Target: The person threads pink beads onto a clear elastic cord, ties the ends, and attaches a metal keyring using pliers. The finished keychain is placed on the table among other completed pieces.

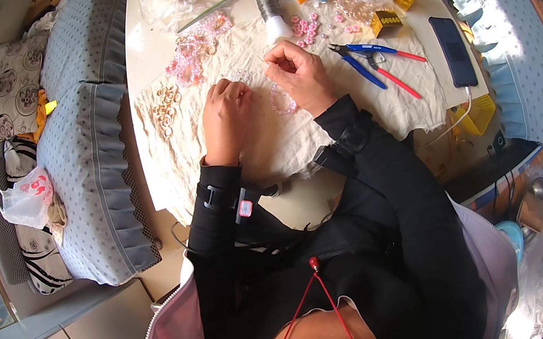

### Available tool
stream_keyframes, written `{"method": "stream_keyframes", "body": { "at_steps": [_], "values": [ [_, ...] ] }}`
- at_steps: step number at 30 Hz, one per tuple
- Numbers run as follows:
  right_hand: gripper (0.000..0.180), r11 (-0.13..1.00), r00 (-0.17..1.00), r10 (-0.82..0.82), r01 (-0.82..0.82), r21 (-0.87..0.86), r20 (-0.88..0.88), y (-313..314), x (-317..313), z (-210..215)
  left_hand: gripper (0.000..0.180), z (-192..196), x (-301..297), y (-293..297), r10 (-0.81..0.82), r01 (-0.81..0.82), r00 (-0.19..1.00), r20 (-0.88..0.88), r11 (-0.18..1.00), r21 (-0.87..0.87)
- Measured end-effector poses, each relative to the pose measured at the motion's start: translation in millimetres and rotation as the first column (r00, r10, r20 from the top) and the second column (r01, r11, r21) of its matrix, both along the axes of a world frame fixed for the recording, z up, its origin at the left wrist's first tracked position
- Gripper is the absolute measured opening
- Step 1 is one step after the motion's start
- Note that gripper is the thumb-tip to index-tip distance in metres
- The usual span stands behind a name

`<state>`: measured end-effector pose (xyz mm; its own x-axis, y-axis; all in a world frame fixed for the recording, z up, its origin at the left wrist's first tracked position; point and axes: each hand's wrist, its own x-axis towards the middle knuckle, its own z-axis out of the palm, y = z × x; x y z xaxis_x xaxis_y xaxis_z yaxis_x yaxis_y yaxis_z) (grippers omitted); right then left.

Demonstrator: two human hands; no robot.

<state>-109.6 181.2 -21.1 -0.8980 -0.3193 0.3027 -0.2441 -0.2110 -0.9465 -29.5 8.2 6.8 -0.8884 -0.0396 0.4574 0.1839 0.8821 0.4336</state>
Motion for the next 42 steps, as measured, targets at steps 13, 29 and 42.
{"method": "stream_keyframes", "body": {
  "at_steps": [13, 29, 42],
  "values": [
    [0.007, 0.929, 0.944, 0.001, 0.121, 0.349, -0.330, 3.0, -4.2, 35.2, 0.008, 12.7, -47.2, -2.1, -0.262, 0.085, 0.965, 0.012, 0.356, 0.930],
    [0.010, 0.942, 0.947, -0.036, 0.139, 0.305, -0.321, -0.1, -8.1, 30.7, 0.006, -5.0, -53.1, 5.9, -0.235, 0.191, 0.969, -0.073, 0.534, 0.824],
    [0.011, 0.920, 0.908, -0.066, 0.216, 0.328, -0.413, 1.2, -6.2, 30.5, 0.006, -7.0, -49.5, 3.8, -0.281, 0.197, 0.960, -0.012, 0.644, 0.739]
  ]
}}
